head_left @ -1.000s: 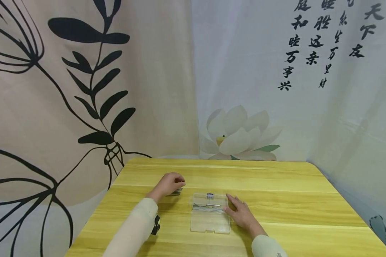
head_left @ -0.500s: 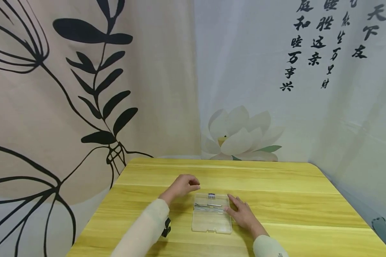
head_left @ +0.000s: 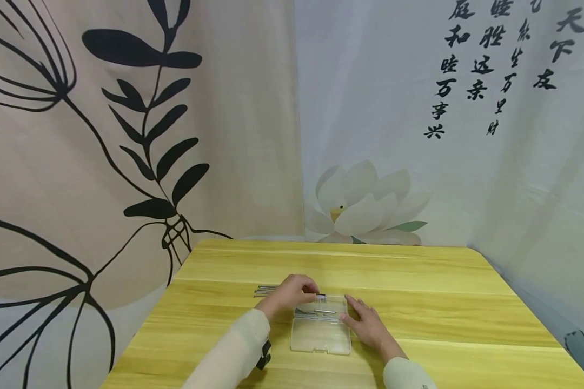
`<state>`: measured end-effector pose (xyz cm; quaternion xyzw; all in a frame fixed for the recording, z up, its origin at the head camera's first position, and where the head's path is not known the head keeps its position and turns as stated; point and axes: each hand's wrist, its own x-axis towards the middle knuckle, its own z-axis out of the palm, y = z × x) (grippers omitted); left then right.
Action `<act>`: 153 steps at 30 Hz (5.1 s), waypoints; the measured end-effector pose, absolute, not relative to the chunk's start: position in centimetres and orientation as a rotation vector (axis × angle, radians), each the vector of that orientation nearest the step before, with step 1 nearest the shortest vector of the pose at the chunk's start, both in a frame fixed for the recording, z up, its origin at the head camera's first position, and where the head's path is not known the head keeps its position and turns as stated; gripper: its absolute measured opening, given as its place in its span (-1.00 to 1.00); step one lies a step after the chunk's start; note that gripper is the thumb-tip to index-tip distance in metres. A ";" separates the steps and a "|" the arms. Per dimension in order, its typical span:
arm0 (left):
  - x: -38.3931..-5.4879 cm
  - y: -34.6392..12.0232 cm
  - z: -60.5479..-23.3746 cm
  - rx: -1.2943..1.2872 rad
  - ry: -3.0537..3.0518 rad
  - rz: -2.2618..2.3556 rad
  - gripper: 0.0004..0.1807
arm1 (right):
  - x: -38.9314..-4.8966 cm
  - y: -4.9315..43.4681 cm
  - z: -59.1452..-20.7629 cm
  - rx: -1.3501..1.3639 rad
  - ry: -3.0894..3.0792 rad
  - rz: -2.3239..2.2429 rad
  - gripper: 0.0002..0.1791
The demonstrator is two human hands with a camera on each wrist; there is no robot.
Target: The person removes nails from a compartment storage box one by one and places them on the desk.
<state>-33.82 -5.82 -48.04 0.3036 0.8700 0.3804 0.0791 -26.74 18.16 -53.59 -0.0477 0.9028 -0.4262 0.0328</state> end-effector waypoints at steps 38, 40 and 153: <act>-33.5 -4.0 -50.8 0.973 2.650 0.999 -0.94 | -26.8 18.5 -53.7 -0.109 2.750 -1.306 -0.30; -33.5 -4.0 -50.9 0.970 2.650 0.986 -0.95 | -26.8 18.5 -53.7 -0.110 2.748 -1.306 -0.30; -34.3 -3.7 -51.2 1.324 2.775 0.491 -0.93 | -26.7 18.2 -53.7 -0.130 2.777 -1.324 -0.32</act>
